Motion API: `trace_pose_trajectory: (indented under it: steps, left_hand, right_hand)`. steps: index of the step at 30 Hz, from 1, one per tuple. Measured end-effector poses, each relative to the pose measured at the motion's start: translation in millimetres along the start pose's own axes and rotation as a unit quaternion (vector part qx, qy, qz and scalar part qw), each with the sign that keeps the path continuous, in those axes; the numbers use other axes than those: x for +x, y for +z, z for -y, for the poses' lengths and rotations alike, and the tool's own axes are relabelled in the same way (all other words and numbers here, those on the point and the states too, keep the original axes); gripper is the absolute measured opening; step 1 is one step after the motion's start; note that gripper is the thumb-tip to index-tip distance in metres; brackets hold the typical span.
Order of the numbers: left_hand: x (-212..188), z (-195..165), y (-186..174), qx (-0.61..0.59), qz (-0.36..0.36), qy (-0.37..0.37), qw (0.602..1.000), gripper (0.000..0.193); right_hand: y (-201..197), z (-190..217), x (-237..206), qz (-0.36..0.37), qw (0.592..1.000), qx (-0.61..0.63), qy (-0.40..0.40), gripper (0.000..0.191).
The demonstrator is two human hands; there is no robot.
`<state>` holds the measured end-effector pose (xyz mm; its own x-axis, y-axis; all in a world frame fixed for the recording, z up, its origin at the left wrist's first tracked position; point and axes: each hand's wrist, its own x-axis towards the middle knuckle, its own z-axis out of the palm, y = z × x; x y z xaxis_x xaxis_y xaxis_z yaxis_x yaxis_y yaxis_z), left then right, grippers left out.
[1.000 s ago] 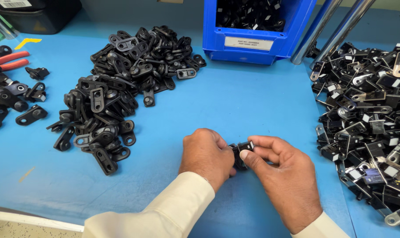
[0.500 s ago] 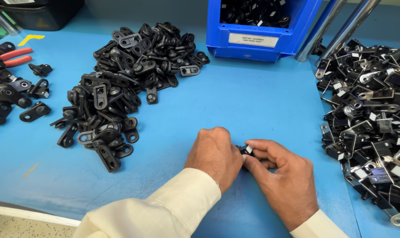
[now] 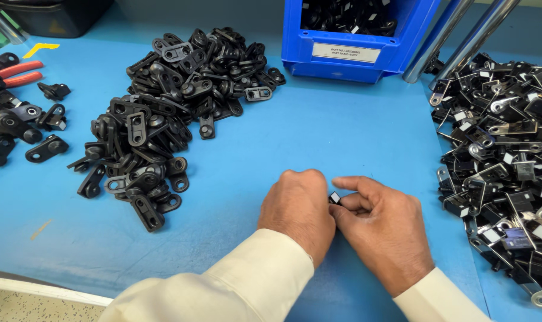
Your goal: The person repeatedly picks a black plastic bracket and a metal clip from separate piles on a blue workbench, aligns the clip into the bracket, and presses them together to form an assembled unit. The person handles the items one at a time and places the finished assemblies back on the table.
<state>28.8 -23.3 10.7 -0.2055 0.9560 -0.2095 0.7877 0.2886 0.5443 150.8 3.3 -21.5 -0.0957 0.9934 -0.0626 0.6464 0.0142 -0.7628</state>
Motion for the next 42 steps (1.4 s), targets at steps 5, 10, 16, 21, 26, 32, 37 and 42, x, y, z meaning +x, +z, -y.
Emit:
trace_pose_trajectory:
  steps: [5,10,16,21,26,32,37,42]
  left_hand:
    - [-3,-1,12,0.088,-0.018,0.112,0.99,0.016]
    - [-7,6,19,0.014,-0.063,0.1,0.993,0.02]
    - [-9,10,20,-0.262,-0.059,-0.033,0.963,0.02]
    - [4,8,9,-0.304,0.025,-0.141,0.942,0.032]
    - [8,8,0,-0.33,0.03,-0.172,0.928,0.035]
    - [-8,-1,10,-0.258,-0.078,-0.098,0.958,0.016]
    - [-13,-5,22,-0.123,-0.048,-0.029,0.991,0.022]
    - [-12,1,23,-0.162,-0.083,-0.004,0.983,0.038]
  right_hand:
    - [9,-7,-3,-0.016,0.989,0.142,0.046,0.027]
    - [4,-15,9,0.034,0.943,0.309,0.117,0.022]
    - [-1,-13,15,0.061,0.936,0.303,0.165,0.021]
    - [-9,-13,20,0.096,0.93,0.306,0.181,0.024]
    - [-10,-16,24,0.103,0.931,0.303,0.174,0.023]
    - [-1,-12,18,0.06,0.933,0.319,0.155,0.021]
    - [3,-6,14,0.034,0.932,0.328,0.151,0.02]
    - [7,-4,12,0.017,0.938,0.318,0.137,0.02]
